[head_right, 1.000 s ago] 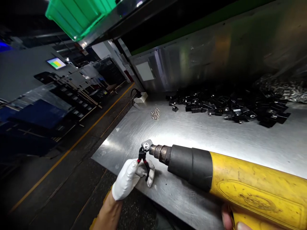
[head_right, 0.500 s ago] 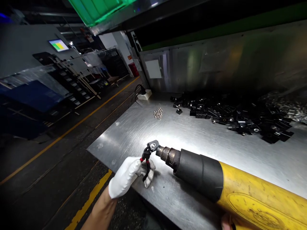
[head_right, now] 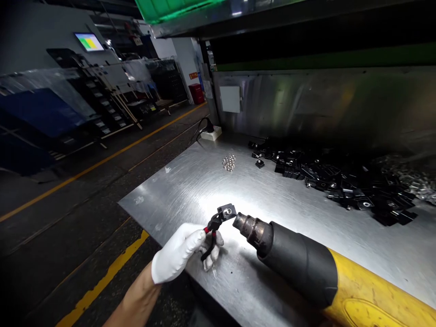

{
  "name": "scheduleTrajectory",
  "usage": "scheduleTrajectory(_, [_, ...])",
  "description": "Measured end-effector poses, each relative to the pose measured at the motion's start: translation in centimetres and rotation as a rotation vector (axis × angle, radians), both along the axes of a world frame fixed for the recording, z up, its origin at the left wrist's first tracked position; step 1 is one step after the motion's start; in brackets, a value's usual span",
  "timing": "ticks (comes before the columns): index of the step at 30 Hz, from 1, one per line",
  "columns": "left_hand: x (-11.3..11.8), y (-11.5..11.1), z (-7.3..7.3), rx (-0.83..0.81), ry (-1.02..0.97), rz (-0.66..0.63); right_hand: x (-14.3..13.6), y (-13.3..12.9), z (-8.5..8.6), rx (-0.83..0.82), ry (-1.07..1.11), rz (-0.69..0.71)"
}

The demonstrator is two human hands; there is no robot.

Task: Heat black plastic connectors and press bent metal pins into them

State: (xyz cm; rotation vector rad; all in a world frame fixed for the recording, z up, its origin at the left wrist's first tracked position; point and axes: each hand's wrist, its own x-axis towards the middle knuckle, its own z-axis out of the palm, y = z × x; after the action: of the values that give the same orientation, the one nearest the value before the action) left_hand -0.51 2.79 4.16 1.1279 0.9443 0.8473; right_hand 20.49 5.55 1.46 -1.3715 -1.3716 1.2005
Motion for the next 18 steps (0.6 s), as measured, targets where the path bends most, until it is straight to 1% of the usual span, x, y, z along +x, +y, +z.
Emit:
scheduleTrajectory(6, [-0.1,-0.1,-0.3,0.004,0.019,-0.004,-2.0,2.8,0.3,0.011,0.058,0.128])
scheduleTrajectory(9, [-0.1,-0.1,-0.5,0.025,0.038,-0.007,-2.7,3.7,0.7,0.020,0.091,0.198])
scheduleTrajectory(12, [-0.1,-0.1,-0.4,0.028,0.039,-0.006,-2.7,3.7,1.4,0.025,0.112,0.219])
scheduleTrajectory(18, [0.1,-0.2,-0.3,0.047,0.050,-0.002,-2.1,2.4,3.0,0.036,0.107,0.182])
